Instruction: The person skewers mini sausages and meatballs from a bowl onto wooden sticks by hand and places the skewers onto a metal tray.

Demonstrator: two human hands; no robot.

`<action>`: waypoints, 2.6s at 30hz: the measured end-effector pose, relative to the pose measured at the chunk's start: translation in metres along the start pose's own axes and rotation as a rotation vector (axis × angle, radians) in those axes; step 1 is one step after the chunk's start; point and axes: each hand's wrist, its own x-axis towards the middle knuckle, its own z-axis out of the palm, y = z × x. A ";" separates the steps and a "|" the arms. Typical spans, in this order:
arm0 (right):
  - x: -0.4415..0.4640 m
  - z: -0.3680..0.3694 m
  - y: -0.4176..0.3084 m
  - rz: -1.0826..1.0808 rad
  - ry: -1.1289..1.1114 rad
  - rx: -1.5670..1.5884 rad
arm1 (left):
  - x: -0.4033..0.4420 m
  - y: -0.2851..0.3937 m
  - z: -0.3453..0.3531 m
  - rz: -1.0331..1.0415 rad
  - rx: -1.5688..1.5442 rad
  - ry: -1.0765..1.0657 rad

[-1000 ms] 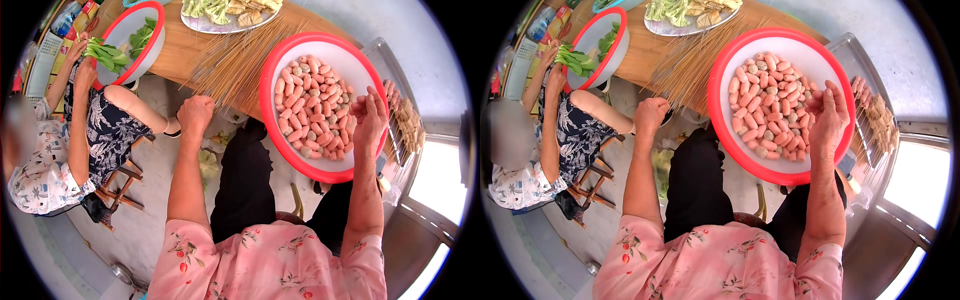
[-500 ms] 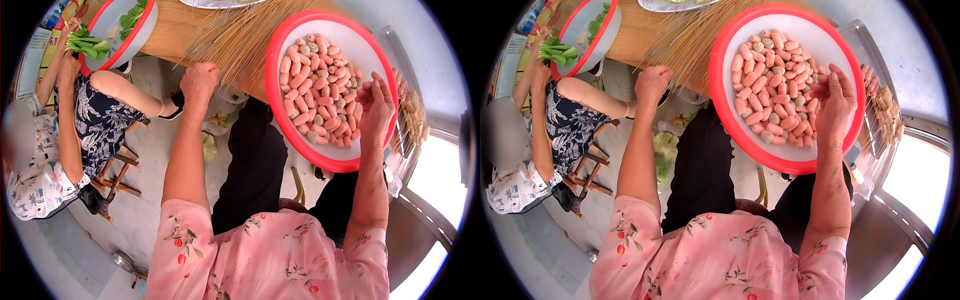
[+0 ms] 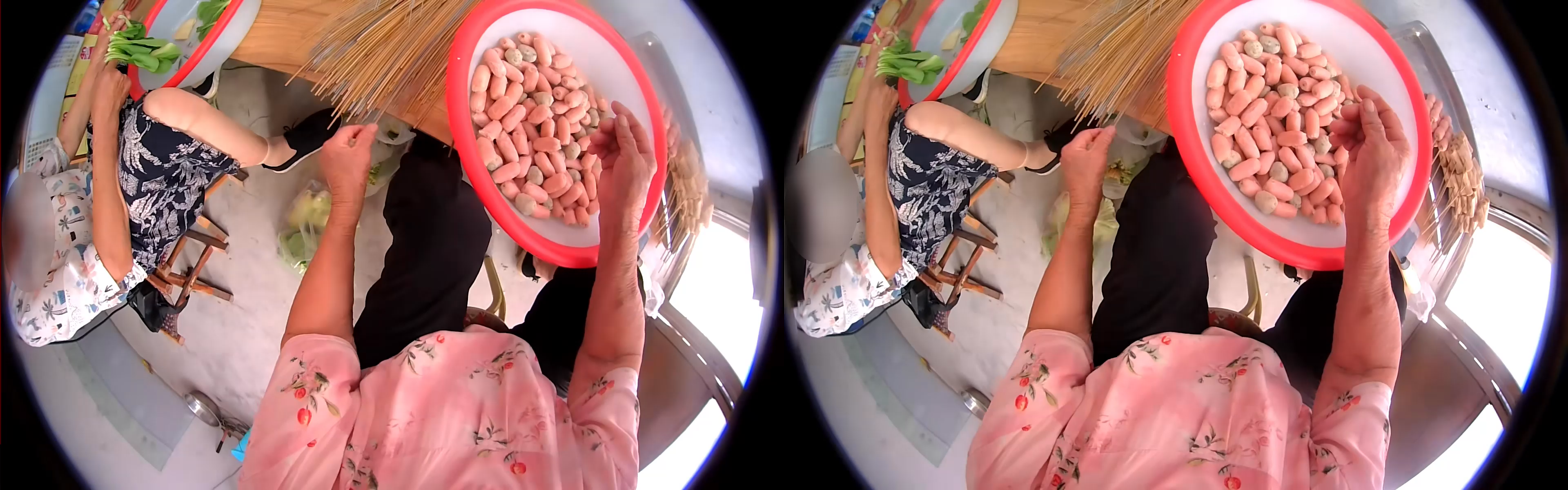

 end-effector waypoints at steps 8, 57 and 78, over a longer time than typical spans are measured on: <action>-0.002 0.001 0.000 0.017 -0.008 -0.004 | -0.007 -0.011 0.014 -0.154 -0.247 -0.242; -0.152 0.008 -0.033 0.253 -0.351 0.520 | -0.151 0.151 -0.101 -0.227 -0.744 -0.362; -0.189 -0.121 -0.035 0.101 -0.028 -0.087 | -0.149 0.163 0.020 -0.234 -0.822 -1.050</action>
